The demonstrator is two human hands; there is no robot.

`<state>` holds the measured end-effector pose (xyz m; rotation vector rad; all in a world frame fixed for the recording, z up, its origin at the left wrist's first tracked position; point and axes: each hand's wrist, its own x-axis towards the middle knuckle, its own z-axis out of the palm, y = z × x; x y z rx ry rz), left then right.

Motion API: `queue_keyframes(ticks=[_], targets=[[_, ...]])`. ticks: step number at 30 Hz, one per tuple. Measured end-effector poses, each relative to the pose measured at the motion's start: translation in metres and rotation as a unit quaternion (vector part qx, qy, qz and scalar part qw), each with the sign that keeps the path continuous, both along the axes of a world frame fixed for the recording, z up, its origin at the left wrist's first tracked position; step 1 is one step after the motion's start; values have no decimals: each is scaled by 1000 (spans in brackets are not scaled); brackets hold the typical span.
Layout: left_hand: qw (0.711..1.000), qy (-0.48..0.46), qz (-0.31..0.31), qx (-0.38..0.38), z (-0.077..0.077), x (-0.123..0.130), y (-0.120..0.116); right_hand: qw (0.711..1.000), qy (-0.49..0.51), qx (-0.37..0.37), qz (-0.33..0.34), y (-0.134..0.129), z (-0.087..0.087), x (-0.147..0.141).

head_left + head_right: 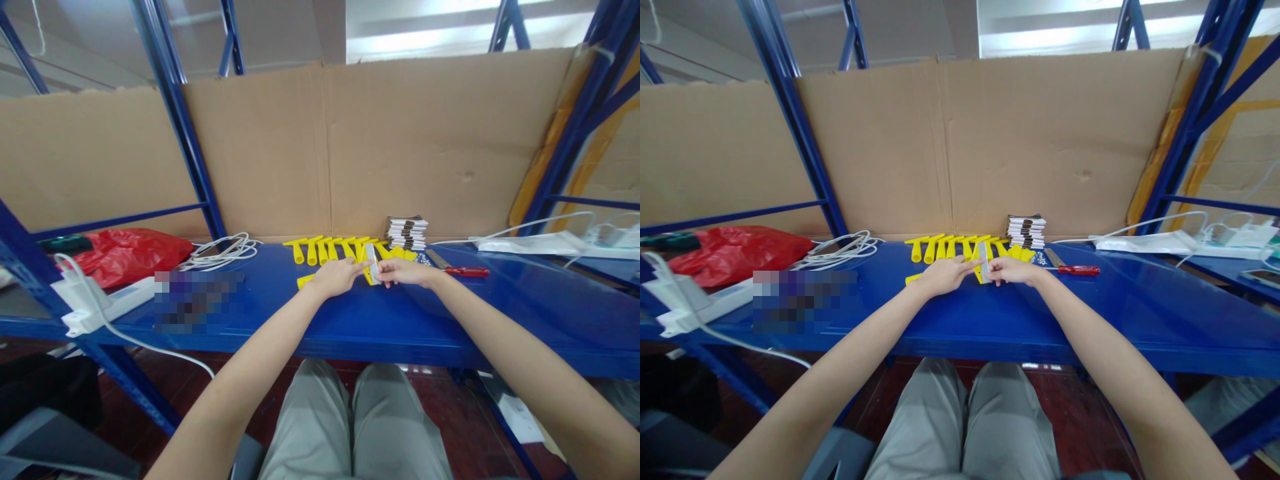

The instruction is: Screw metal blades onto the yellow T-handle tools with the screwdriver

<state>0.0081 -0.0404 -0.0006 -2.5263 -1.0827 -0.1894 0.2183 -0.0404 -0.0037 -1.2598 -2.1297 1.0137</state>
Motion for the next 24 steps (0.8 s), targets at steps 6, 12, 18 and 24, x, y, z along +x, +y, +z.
queue_keyframes(ticks=[6,12,18,24], targets=[[1000,7,6,-11,2,1,-1,1000,-2,-11,2,1,-2,0],[1000,0,0,-8,3,1,-4,1000,12,8,-20,3,-2,0],[1000,4,-8,-8,3,3,-7,999,39,9,-1,-1,0,-3],[1000,8,-25,-7,2,1,-6,999,30,-7,23,0,-2,-1]])
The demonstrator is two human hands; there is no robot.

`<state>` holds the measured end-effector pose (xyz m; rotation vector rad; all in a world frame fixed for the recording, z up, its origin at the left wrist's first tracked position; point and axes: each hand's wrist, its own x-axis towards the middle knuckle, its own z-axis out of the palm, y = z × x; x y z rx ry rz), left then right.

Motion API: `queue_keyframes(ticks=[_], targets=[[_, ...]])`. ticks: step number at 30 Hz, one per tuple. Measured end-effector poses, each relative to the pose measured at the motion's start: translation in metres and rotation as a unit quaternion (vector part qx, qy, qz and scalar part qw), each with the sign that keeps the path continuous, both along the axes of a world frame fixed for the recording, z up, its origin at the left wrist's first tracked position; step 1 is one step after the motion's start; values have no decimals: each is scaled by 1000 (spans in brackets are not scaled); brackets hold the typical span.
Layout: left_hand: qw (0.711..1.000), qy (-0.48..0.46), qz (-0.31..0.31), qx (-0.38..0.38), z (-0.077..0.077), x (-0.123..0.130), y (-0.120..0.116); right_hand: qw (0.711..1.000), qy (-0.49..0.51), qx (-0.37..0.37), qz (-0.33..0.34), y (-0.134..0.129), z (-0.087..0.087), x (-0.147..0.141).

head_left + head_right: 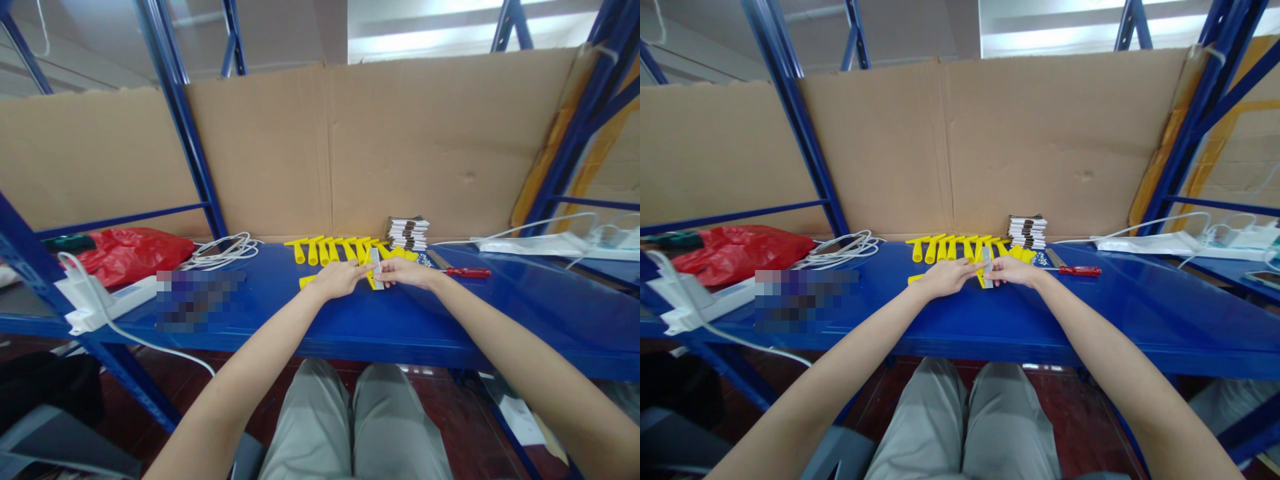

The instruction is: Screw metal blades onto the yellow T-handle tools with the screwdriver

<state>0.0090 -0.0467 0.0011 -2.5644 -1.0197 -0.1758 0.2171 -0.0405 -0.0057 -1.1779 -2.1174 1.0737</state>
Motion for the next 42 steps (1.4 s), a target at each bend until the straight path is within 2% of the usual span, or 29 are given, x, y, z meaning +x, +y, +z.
queue_keyframes(ticks=[11,18,28,42], targets=[[1000,-10,0,6,1,1,-2,1000,-1,17,-14,-3,6,1],[1000,-10,-9,8,0,4,-3,994,52,45,-85,0,8,8],[1000,11,-17,23,-1,8,-5,979,113,95,-141,5,4,-1],[999,20,-25,31,-1,8,-6,982,140,63,-111,11,-2,6]])
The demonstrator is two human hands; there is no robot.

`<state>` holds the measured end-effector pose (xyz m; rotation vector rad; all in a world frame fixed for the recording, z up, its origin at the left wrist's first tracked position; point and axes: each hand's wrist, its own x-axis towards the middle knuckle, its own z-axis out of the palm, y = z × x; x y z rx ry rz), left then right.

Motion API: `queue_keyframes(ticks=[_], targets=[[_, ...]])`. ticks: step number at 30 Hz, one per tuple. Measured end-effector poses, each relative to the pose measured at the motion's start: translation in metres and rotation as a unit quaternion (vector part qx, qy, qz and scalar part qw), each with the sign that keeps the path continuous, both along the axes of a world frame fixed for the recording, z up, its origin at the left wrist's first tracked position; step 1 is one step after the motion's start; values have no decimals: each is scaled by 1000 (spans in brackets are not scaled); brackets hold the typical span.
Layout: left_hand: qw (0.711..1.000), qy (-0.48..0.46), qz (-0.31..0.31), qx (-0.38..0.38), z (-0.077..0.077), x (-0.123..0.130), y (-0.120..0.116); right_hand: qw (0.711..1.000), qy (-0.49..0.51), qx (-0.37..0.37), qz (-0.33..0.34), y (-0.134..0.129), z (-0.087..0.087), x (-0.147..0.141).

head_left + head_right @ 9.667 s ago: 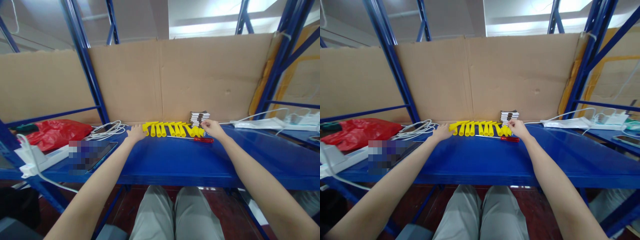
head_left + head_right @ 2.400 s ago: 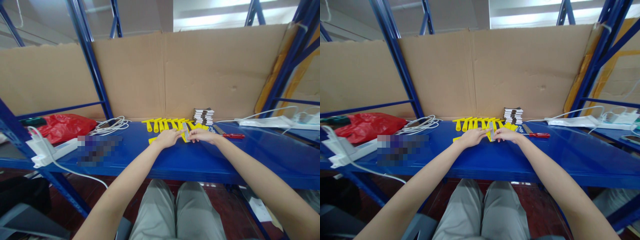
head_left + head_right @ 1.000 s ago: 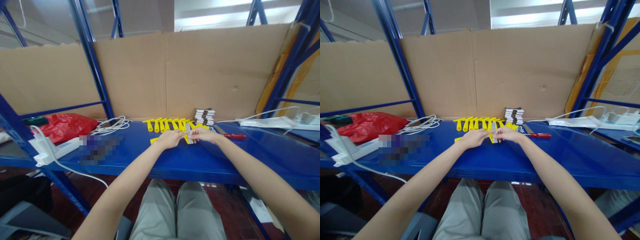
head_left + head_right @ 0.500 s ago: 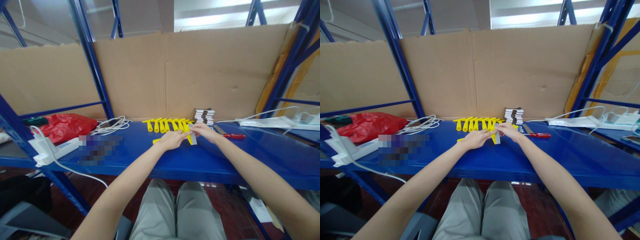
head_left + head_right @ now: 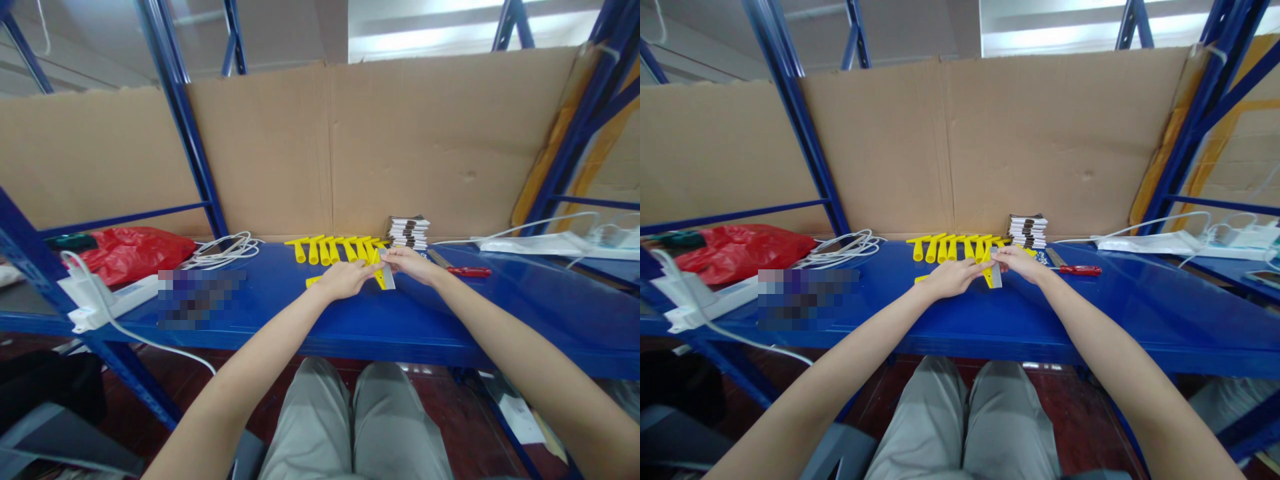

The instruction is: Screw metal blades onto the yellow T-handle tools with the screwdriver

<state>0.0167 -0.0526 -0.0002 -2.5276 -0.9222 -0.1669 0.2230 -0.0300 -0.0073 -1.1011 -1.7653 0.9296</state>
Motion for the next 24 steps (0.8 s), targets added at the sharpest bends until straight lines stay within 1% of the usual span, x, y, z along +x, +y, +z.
queue_keyframes(ticks=[5,10,13,15,19,24], targets=[[1000,0,3,-5,1,1,-1,1000,-11,10,-5,-2,2,-2],[1000,-2,15,-5,2,1,-2,998,-17,30,-53,-5,4,-9],[1000,-6,18,-4,2,1,-2,997,-17,39,-69,-3,4,-11],[1000,-8,17,-5,2,1,-2,997,-16,43,-65,-3,3,-10],[1000,-3,19,-6,2,0,-2,999,-14,34,-32,-2,2,-7],[1000,-15,23,-6,2,-1,-1,1000,9,21,-17,-3,-1,-9]])
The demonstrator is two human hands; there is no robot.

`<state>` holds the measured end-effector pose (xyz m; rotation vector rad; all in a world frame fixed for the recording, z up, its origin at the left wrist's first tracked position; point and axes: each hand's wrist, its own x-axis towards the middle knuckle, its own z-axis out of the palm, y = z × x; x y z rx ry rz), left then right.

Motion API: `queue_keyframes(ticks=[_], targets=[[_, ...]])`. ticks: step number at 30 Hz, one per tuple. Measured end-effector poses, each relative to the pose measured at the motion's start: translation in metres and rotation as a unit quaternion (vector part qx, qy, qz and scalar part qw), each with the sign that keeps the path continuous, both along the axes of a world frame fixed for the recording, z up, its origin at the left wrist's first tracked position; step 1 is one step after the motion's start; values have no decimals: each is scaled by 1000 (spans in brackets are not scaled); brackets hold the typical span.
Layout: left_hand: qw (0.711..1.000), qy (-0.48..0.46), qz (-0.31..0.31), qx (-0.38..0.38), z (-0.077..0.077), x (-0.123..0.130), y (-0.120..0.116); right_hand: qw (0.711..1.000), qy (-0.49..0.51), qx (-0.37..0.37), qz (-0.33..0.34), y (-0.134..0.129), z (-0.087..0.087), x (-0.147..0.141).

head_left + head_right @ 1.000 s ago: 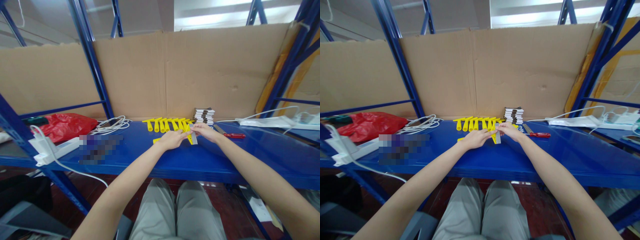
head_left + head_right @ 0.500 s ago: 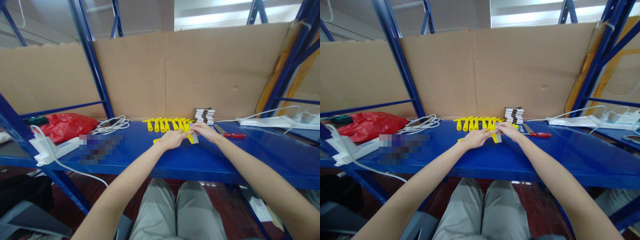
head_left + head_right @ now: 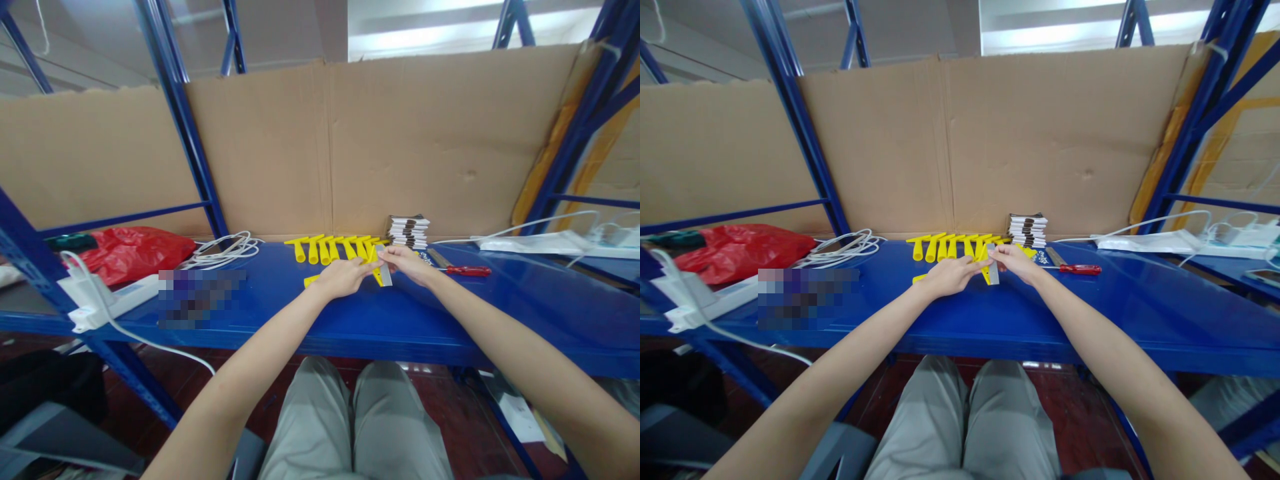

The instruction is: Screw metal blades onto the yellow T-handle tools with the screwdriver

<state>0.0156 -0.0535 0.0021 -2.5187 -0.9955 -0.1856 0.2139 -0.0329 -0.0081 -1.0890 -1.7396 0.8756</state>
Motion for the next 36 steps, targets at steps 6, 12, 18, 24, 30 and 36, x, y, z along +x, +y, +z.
queue_keyframes(ticks=[6,12,18,24,30,36], targets=[[1000,-22,11,-3,2,-2,1,998,18,-41,39,1,-4,-1],[998,-48,35,-9,0,-6,8,993,-47,-65,85,-4,-1,1],[998,-42,43,-16,-1,-7,12,992,-63,-69,80,-8,1,-5],[998,-41,44,-13,-2,-4,10,995,-42,-64,58,-7,-3,-9],[998,-31,44,-18,-1,-4,9,991,-46,-106,64,-9,-3,-9],[999,-31,34,-27,0,-2,6,982,-23,-167,90,-12,0,-5]])
